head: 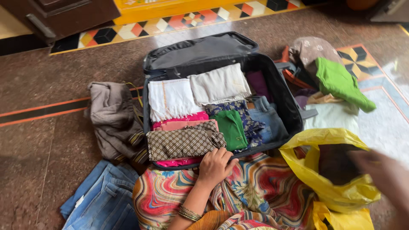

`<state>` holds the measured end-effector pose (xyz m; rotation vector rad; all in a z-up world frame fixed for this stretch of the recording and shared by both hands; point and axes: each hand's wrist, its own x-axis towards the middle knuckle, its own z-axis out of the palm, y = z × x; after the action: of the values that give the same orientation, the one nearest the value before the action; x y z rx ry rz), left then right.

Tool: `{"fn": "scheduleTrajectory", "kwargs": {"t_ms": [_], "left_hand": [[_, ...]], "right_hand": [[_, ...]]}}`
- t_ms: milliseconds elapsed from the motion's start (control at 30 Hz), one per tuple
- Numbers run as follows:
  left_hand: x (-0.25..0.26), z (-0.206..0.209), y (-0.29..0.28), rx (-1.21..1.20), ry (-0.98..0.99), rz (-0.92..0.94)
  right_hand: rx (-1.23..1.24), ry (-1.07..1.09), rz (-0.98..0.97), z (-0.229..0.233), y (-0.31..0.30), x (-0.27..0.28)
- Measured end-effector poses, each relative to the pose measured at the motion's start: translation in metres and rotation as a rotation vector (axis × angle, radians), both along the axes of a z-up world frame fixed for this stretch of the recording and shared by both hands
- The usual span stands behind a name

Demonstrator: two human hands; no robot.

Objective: The person folds various garments and places them into an open suitcase. They handle patterned tops, solid-colored shirts, and jeans, arranging them neatly inside the luggage.

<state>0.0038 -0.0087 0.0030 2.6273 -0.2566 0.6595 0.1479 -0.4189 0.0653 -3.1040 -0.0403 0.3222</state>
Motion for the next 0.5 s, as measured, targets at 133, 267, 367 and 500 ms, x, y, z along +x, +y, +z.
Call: {"fn": "scheduleTrajectory", "kwargs": {"t_ms": [133, 267, 367, 500], "left_hand": [[-0.002, -0.004, 0.001, -0.022, 0.001, -0.020], [-0.001, -0.003, 0.000, -0.050, 0.008, -0.006], [-0.002, -0.002, 0.000, -0.062, 0.003, -0.008], [-0.002, -0.007, 0.003, -0.033, -0.002, -0.019]], "right_hand": [[0.250, -0.187, 0.049, 0.026, 0.020, -0.016], [0.679, -0.282, 0.143, 0.062, 0.048, -0.038], [1.023, -0.238, 0.226, 0.080, 0.069, -0.059], [1.388, -0.175, 0.338, 0.104, 0.094, -0.081]]}}
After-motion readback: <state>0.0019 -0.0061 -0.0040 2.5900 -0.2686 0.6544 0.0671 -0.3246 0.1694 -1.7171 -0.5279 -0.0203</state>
